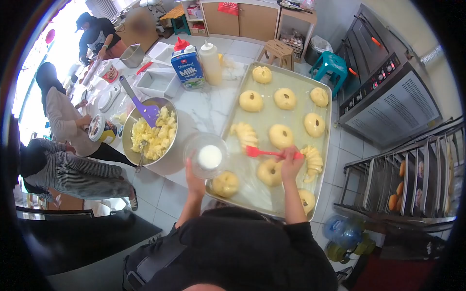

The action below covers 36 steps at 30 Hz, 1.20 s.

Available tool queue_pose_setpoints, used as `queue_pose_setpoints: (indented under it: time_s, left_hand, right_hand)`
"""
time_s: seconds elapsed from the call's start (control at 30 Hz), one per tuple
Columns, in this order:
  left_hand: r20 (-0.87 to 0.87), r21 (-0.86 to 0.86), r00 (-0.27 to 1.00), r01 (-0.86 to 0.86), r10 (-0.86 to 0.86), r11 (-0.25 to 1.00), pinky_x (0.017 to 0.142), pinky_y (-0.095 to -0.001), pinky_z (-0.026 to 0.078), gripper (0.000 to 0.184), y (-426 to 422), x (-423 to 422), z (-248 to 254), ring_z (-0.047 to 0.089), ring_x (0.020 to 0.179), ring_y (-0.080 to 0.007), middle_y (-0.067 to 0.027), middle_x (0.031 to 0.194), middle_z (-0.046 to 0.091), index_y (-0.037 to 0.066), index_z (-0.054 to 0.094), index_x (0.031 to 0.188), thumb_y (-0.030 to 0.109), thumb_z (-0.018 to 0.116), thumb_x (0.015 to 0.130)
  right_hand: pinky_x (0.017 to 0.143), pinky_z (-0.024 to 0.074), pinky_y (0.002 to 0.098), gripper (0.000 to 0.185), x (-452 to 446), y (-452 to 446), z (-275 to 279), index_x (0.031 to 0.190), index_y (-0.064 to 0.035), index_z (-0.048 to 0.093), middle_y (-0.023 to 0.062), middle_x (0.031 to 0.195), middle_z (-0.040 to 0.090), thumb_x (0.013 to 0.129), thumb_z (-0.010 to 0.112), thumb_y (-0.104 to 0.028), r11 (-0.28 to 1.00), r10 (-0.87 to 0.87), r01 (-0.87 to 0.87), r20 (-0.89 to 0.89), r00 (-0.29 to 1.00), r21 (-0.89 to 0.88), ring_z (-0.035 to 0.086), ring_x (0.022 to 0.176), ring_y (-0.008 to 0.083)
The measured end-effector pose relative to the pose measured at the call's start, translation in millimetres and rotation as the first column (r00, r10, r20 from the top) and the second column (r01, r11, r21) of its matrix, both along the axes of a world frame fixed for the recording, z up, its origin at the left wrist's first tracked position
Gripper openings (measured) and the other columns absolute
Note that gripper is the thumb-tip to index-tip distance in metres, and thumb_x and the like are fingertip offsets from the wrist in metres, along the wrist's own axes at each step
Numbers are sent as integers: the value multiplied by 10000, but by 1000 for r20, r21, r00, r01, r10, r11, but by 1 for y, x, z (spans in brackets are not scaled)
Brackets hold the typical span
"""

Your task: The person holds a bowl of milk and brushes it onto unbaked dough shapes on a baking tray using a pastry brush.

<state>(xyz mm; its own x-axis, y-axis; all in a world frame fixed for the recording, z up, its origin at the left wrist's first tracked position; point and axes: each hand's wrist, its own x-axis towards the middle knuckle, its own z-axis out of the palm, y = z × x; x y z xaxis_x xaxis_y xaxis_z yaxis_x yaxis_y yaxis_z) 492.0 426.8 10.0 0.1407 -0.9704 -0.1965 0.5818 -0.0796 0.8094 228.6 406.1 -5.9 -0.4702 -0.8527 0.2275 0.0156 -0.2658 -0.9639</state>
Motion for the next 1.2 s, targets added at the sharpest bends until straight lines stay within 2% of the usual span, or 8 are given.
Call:
queue_pose_setpoints:
  time_s: [0.1,0.2,0.3,0.6,0.7,0.8,0.9,1.2]
  left_hand:
    - [14,-14,1000,-6,6,1000,916,-378,389,479,0,2,-3,412,1137,-260,-158,1242,375,-8,292,1278,314,222,930]
    - [-20,-12,1000,17,-18,1000,916,-380,389,480,1,2,2,413,1135,-260,-155,1237,377,-3,294,1278,320,228,929]
    - [8,5,1000,23,-23,1000,917,-377,389,483,1,0,8,412,1135,-259,-153,1238,377,-2,295,1277,325,233,927]
    - [66,-9,998,0,1,1000,946,-370,359,489,2,-1,4,400,1146,-257,-150,1241,375,-5,327,1259,339,219,929]
    - [60,-12,998,10,-9,1000,930,-379,375,487,3,1,0,397,1149,-260,-149,1239,376,3,321,1262,343,221,929]
    - [8,-4,1000,29,-29,1000,909,-393,395,490,6,0,10,394,1152,-266,-147,1239,374,14,306,1270,354,230,927]
    - [19,-8,999,30,-30,1000,882,-402,419,499,8,1,5,402,1147,-271,-146,1240,371,22,286,1279,368,239,923]
    - [54,-5,991,120,-120,993,857,-399,442,519,15,-14,13,431,1122,-278,-159,1238,366,28,280,1280,396,260,914]
  right_hand:
    - [427,458,245,355,0,12,3,677,-16,404,94,597,508,932,360,-259,993,-54,63,86,995,-104,523,456,144]
    - [441,439,235,370,-2,15,-10,665,-16,427,80,621,523,924,387,-276,998,46,-46,6,999,45,507,444,139]
    - [429,433,236,383,-9,13,2,658,-17,425,82,613,524,923,385,-290,988,-152,152,199,968,16,503,435,143]
    - [398,447,248,364,-23,-29,-7,666,-37,415,78,595,507,923,380,-292,967,-247,254,219,944,-3,509,437,142]
    - [435,449,259,381,-29,-45,-19,686,16,480,77,599,538,921,390,-270,945,-291,276,64,955,177,526,454,149]
    - [456,472,269,387,-20,-47,-3,670,19,487,79,597,543,920,388,-259,952,-305,291,206,930,98,540,476,152]
    - [472,485,272,397,-13,-44,4,679,22,498,82,597,543,921,384,-271,954,-251,224,122,960,201,548,484,153]
    - [415,446,247,376,-8,26,89,675,-56,386,80,617,505,914,389,-346,958,-233,271,289,928,-98,528,456,149]
